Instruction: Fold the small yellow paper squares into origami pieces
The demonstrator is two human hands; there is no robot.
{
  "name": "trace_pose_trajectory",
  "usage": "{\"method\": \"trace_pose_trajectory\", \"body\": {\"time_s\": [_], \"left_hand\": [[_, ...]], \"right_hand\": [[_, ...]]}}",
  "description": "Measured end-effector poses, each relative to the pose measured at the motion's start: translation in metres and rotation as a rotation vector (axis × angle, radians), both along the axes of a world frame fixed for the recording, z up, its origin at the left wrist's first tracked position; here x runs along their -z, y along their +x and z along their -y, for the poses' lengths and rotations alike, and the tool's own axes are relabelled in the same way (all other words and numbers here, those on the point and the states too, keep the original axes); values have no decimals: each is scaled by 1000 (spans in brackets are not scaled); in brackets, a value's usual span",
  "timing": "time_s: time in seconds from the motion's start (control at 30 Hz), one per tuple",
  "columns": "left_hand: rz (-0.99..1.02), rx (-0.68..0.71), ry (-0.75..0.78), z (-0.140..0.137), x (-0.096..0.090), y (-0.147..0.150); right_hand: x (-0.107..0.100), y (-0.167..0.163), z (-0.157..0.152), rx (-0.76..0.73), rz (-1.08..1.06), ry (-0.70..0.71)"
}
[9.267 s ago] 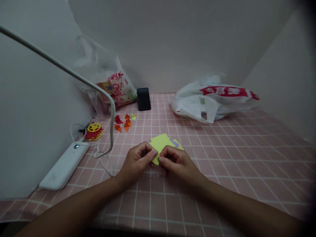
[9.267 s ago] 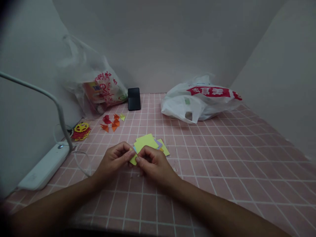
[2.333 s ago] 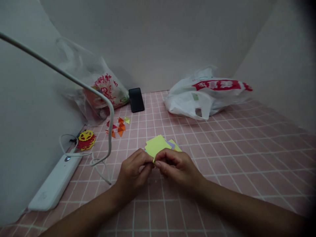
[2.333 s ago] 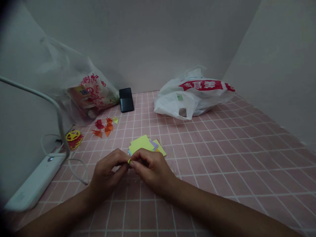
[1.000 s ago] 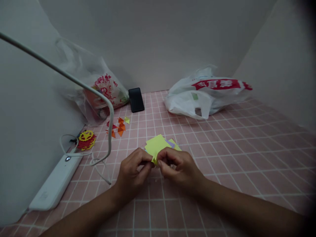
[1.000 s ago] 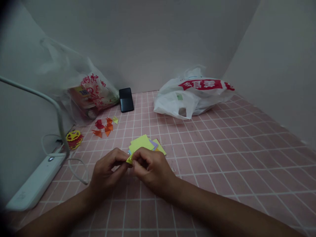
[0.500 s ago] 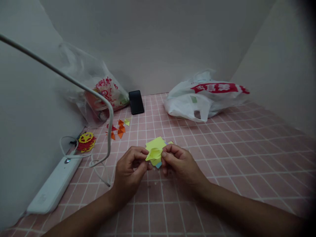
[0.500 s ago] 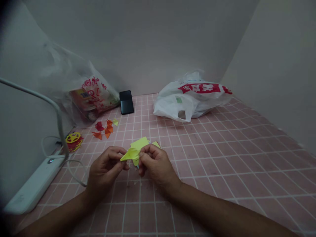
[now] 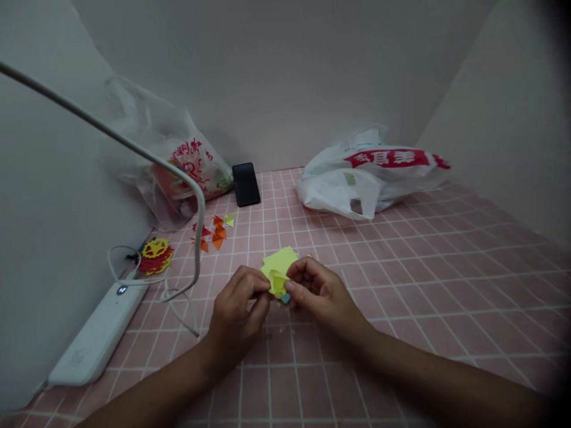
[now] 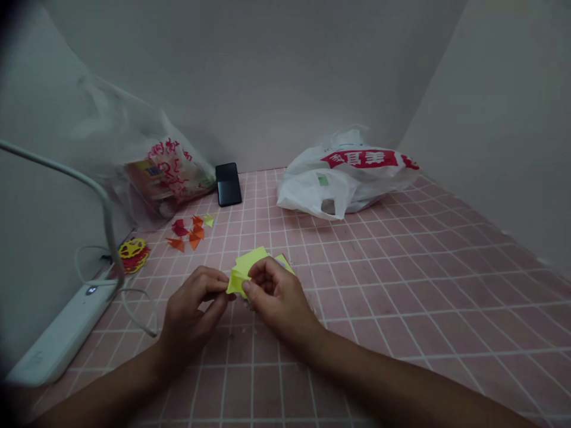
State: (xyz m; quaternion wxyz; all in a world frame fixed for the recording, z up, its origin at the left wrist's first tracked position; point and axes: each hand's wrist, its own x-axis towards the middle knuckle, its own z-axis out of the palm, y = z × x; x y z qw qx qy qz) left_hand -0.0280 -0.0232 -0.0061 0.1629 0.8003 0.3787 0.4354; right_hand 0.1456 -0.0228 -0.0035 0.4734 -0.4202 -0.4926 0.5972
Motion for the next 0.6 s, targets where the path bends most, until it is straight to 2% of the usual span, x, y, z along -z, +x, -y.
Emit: {"method": "trace_pose_trajectory", "body": {"time_s": [0.13, 0.27, 0.4, 0.6], "left_hand": [[-24, 39, 63, 1, -1, 0], [60, 49, -41, 1, -1, 0], [266, 71, -271, 2, 0, 0], [625, 70, -748, -5, 3, 1]], "right_hand": [[0, 1, 0, 14, 105, 48], [1, 2, -1, 58, 144, -40], [8, 2, -3, -9, 71, -180], [5, 1, 2, -139, 69, -215]]}}
